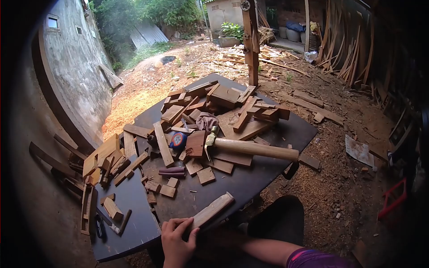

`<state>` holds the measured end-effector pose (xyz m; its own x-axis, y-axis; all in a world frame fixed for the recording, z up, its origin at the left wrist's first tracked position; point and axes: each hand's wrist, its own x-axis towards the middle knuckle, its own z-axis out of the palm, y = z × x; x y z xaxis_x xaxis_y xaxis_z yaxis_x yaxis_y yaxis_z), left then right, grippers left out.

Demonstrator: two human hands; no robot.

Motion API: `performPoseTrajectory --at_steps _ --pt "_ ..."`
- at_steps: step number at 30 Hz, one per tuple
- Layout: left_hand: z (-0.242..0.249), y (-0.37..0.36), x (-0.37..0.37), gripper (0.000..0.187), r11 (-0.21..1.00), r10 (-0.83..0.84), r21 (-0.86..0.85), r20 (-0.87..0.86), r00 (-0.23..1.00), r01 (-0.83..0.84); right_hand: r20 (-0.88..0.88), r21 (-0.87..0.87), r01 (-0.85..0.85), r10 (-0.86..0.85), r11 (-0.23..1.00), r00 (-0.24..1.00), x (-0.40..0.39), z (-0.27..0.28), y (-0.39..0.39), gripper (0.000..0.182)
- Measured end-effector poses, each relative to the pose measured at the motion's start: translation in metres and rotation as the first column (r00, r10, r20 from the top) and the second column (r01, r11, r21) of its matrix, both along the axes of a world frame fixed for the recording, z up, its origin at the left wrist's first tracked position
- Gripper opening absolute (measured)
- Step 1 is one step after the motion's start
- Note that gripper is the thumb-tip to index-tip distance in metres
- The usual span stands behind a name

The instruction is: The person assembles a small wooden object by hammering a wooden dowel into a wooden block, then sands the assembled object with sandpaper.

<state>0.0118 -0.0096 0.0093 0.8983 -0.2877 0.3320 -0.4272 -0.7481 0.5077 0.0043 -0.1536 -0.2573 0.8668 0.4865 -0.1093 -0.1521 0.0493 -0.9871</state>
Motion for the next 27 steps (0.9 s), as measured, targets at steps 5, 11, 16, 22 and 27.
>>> performPoseTrajectory --at_steps 5,11,16,22,27 --pt "0.0 0.002 0.002 0.032 1.0 -0.011 0.0 0.009 1.0 0.011 0.097 -0.039 0.056 -0.052 0.998 0.994 -0.022 -0.01 0.01 0.049" --pt "0.003 0.003 0.001 0.031 1.0 -0.013 0.0 -0.011 1.0 0.013 0.174 -0.101 0.12 -0.102 0.988 0.98 -0.004 0.018 0.029 0.05" --pt "0.01 -0.001 -0.001 0.03 0.999 -0.035 -0.004 0.011 0.999 0.035 0.267 -0.141 0.196 -0.154 0.97 0.951 0.008 0.043 0.018 0.051" --pt "0.004 0.006 0.003 0.03 0.999 -0.05 -0.013 0.01 0.999 0.05 0.362 -0.209 0.266 -0.179 0.941 0.915 0.024 0.077 -0.001 0.051" --pt "-0.01 0.001 -0.01 0.026 0.994 0.068 -0.097 0.08 0.994 -0.06 0.452 -0.255 0.331 -0.191 0.908 0.871 0.004 0.066 0.017 0.052"
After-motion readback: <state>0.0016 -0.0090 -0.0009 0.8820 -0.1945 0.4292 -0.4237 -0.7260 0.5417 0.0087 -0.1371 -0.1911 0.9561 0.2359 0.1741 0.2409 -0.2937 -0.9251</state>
